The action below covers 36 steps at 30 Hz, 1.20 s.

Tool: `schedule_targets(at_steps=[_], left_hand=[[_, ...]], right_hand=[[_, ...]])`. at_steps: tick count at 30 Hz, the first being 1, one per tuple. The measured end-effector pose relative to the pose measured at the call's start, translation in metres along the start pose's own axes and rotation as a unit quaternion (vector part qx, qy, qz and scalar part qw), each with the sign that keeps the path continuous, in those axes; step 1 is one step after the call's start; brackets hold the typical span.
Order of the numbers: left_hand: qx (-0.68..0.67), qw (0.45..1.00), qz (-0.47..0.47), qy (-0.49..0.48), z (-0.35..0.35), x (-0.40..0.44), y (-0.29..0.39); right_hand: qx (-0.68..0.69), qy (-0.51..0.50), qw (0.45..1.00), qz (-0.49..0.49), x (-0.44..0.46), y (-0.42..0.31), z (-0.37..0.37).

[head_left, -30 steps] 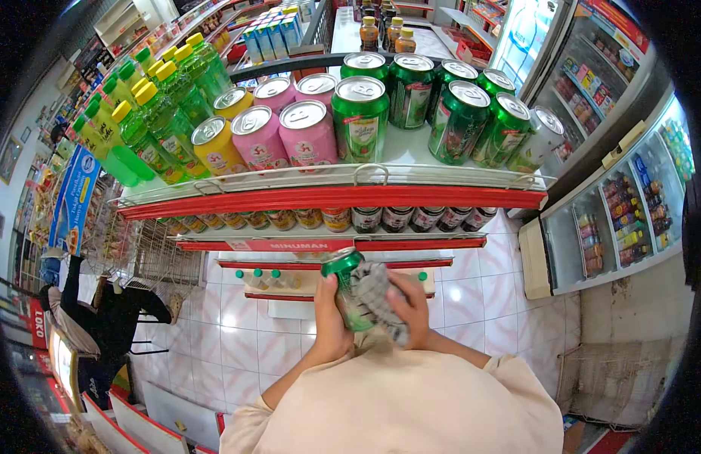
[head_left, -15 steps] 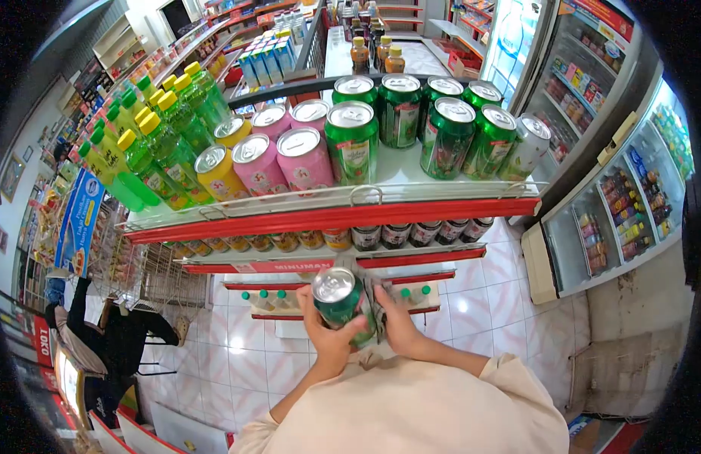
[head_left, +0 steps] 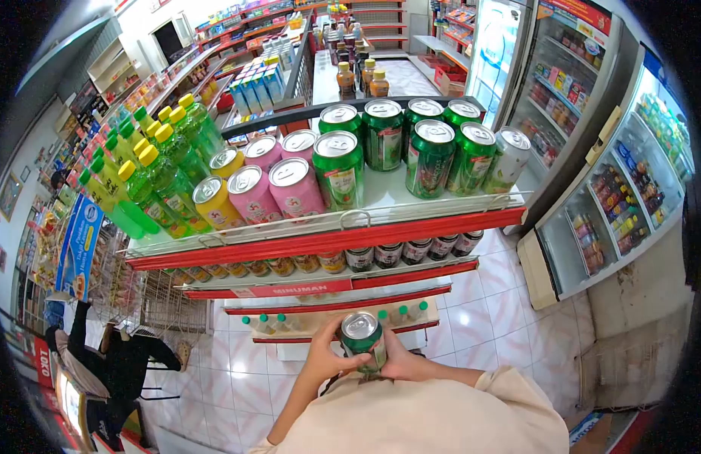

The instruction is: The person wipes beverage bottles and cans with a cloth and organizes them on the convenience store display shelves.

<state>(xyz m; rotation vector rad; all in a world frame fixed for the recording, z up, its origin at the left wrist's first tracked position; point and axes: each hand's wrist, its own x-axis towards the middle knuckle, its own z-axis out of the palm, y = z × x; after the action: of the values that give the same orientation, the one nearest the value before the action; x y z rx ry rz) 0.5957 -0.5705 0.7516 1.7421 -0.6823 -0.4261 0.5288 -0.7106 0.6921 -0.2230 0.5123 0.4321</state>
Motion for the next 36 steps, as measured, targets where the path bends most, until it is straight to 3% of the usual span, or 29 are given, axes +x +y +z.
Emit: schedule_targets(at_steps=[3, 7, 8, 11, 14, 17, 21, 25, 28, 31, 33, 34, 36], left_hand=[[-0.030, 0.998, -0.061, 0.014, 0.002, -0.004, -0.006], [0.023, 0.999, 0.019, 0.014, 0.005, 0.001, -0.005], [0.043, 0.999, -0.003, -0.005, 0.004, 0.001, -0.001], [0.146, 0.985, -0.005, -0.088, 0.000, 0.004, -0.010], [0.030, 0.994, -0.085, -0.065, 0.007, 0.003, -0.010], [-0.034, 0.985, -0.166, 0.000, 0.015, 0.005, -0.024], [0.069, 0.997, 0.016, 0.000, 0.017, 0.011, -0.004], [0.188, 0.971, 0.150, -0.012, 0.020, 0.011, 0.002], [0.109, 0.992, 0.065, 0.004, 0.030, 0.003, -0.007], [0.034, 0.999, -0.017, 0.035, 0.033, 0.002, -0.023], [-0.054, 0.992, -0.095, 0.069, 0.032, 0.001, -0.044], [-0.193, 0.963, -0.167, 0.083, 0.031, 0.000, -0.040], [-0.346, 0.923, -0.156, 0.067, 0.028, -0.001, -0.040]], right_hand=[[0.031, 0.081, 0.996, 0.014, 0.000, -0.002, -0.007], [0.034, 0.014, 0.998, -0.054, 0.003, -0.007, -0.011], [0.028, 0.085, 0.995, -0.052, -0.006, -0.008, -0.011], [0.069, 0.112, 0.986, -0.103, -0.011, -0.007, -0.010], [0.052, 0.108, 0.975, -0.189, 0.000, -0.012, -0.029], [0.010, 0.143, 0.974, -0.177, -0.008, -0.012, -0.014], [0.052, 0.102, 0.985, -0.128, -0.014, -0.016, -0.010], [0.088, 0.095, 0.978, -0.163, -0.006, -0.015, -0.021], [0.106, 0.102, 0.970, -0.196, -0.001, -0.019, -0.031], [0.030, 0.169, 0.949, -0.266, -0.003, -0.021, -0.027], [-0.049, 0.148, 0.939, -0.305, -0.014, -0.023, -0.022], [-0.112, 0.149, 0.926, -0.329, -0.014, -0.022, -0.023], [-0.213, 0.111, 0.882, -0.406, -0.027, -0.023, -0.005]])
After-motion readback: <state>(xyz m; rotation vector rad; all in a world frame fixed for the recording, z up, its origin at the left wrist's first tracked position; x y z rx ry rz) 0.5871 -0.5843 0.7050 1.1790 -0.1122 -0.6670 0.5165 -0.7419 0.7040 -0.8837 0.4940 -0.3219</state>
